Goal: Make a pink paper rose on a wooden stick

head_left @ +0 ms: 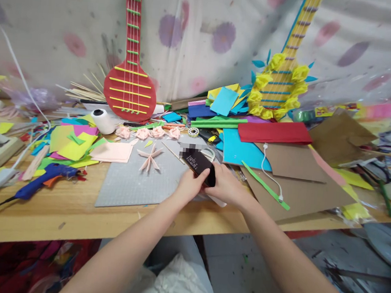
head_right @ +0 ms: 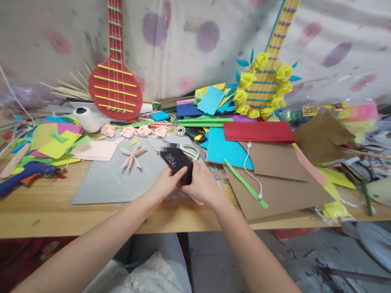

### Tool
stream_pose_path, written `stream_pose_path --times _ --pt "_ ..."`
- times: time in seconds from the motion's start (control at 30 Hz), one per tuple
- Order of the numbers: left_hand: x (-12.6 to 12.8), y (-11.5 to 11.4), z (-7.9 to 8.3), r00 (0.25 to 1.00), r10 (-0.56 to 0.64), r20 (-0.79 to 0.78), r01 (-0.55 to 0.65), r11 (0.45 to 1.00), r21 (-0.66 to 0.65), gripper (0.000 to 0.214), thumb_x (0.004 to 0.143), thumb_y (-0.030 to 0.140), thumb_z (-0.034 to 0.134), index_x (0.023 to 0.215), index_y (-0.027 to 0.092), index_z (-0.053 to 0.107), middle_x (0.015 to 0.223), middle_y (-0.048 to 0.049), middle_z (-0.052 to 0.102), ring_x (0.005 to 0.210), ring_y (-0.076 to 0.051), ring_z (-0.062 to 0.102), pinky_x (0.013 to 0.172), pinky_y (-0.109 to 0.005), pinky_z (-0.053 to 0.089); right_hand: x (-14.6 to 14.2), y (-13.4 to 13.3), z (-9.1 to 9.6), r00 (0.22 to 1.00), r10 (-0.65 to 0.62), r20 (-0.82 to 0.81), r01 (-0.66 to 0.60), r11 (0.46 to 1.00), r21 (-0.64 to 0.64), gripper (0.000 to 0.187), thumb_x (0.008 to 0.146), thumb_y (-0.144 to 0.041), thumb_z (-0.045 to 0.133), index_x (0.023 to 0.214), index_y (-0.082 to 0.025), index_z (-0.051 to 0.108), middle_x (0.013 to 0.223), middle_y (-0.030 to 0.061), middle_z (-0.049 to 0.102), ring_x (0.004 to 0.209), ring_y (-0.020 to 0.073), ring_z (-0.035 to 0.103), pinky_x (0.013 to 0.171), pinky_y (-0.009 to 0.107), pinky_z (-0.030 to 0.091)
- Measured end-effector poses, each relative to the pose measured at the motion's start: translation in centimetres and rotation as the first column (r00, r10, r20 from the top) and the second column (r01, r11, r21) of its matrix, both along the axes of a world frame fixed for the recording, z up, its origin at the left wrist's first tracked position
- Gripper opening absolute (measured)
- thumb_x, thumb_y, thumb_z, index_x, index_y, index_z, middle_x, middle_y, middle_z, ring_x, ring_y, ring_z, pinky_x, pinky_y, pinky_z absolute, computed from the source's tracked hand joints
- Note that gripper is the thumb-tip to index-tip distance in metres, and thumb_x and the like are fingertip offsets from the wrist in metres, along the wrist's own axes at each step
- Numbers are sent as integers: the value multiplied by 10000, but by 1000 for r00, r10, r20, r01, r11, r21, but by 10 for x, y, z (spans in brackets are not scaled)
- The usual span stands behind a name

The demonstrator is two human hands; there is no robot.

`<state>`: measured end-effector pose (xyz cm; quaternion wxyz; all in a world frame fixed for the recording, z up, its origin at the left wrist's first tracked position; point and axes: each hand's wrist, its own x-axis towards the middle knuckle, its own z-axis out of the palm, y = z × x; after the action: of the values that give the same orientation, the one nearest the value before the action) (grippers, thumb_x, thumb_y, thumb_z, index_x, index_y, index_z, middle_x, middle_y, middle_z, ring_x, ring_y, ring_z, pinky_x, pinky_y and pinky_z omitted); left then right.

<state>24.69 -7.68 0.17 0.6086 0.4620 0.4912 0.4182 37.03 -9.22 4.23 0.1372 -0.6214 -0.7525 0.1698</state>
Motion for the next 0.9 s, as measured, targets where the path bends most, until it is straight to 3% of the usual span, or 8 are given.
stream_pose_path --times 0.07,0.13,0.2,0.3,0.57,0.67,0.77,0.9 --pt "-10 3 -4 989 -104 -102 101 994 -30 404 640 569 566 684 169 598 575 -56 619 449 -153 539 424 -253 397 -1 0 -1 999 -24 38 24 1000 6 675 594 -421 636 1158 -125 414 1046 146 508 980 264 494 776 347 402" --pt "-20 7 -8 979 -122 -166 110 991 -79 523 660 667 444 543 169 552 470 -57 565 415 -149 525 390 -237 370 -1 0 -3 992 -74 97 76 997 -8 708 567 -459 650 1146 -126 414 1049 154 501 956 274 511 742 347 408" --pt "-29 11 -11 978 -77 -196 57 992 -109 585 673 709 352 495 175 512 419 -49 525 392 -145 513 373 -232 358 -2 0 -5 979 -126 161 133 991 -34 730 523 -483 676 1114 -133 428 1052 160 500 927 285 529 708 346 411" --pt "-37 15 -12 984 5 -179 -22 995 -94 544 688 681 373 534 176 505 441 -34 528 406 -142 519 380 -232 370 -5 2 -7 964 -161 210 176 983 -50 755 482 -487 698 1101 -149 428 1039 152 516 912 291 542 685 342 411" --pt "-49 13 -2 989 128 -68 -128 992 1 393 743 524 445 606 160 503 507 -4 525 459 -104 520 404 -190 391 -5 9 -11 979 -129 160 138 989 -47 681 467 -381 705 1062 -159 459 987 126 562 872 272 555 655 336 409" --pt "-54 13 1 988 149 -43 -148 988 38 359 748 486 458 608 158 498 513 -6 518 475 -103 517 412 -191 404 14 18 -8 986 -137 97 140 990 -19 735 444 -419 727 1085 -180 458 1026 113 563 889 259 553 656 317 404" --pt "-59 18 2 987 157 -29 -155 986 60 355 745 487 456 610 160 484 507 -3 506 476 -109 513 404 -199 405 45 42 8 966 -250 64 250 968 7 801 432 -446 739 1120 -165 439 984 119 575 828 245 563 618 307 393" --pt "-66 23 0 987 160 -23 -156 980 123 363 747 503 443 619 165 478 516 2 504 481 -106 508 411 -204 411 95 87 37 853 -509 117 499 860 107 877 432 -481 739 1145 -88 416 1040 206 531 925 287 537 651 324 357"
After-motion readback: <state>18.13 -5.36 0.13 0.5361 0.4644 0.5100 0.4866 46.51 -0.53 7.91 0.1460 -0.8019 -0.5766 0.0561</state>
